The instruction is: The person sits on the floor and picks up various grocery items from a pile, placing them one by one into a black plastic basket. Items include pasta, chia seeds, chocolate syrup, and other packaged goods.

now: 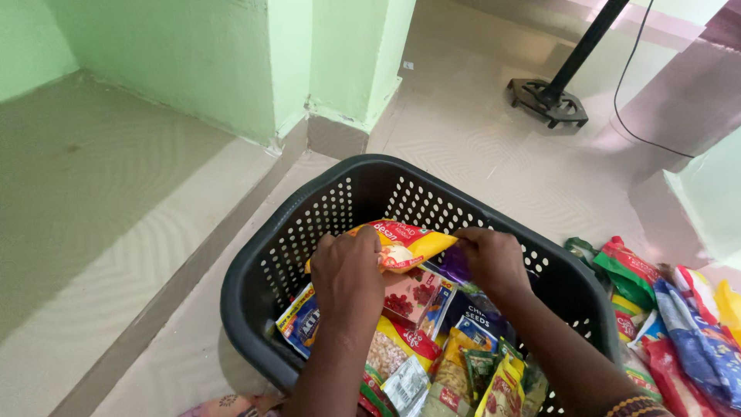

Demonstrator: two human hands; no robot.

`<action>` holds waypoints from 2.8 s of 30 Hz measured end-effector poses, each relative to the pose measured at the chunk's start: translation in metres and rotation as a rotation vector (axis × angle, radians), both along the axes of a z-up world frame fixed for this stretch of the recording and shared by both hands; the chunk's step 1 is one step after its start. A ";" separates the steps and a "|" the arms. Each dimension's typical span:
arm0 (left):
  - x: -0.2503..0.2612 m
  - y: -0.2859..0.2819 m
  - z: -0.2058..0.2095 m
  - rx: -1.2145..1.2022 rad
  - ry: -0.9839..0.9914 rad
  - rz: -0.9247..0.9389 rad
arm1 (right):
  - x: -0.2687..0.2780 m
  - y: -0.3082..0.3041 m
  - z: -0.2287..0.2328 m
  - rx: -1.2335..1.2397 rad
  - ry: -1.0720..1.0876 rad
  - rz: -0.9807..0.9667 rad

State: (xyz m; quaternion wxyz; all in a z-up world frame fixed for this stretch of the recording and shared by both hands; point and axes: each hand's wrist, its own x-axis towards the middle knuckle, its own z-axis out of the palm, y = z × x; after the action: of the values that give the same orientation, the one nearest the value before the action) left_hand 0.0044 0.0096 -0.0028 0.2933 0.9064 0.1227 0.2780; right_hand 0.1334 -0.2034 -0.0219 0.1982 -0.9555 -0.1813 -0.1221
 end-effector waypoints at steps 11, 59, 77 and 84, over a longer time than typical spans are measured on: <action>0.013 0.023 0.007 -0.150 -0.473 0.234 | 0.010 0.023 0.046 -0.016 0.091 -0.391; 0.004 -0.013 0.003 0.092 -0.302 -0.007 | -0.032 -0.007 0.026 -0.145 -0.130 -0.023; -0.035 -0.090 0.011 0.097 -0.424 -0.355 | -0.158 -0.192 0.077 -0.042 -0.344 -0.034; -0.051 -0.152 0.004 0.114 -0.510 -0.646 | -0.179 -0.302 0.060 -0.103 -0.360 -0.265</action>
State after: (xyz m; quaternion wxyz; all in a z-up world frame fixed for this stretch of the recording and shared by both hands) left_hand -0.0468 -0.1422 0.0012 0.3360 0.8151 -0.2603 0.3938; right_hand -0.0456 -0.5052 0.0385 0.0959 -0.9426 -0.0928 -0.3060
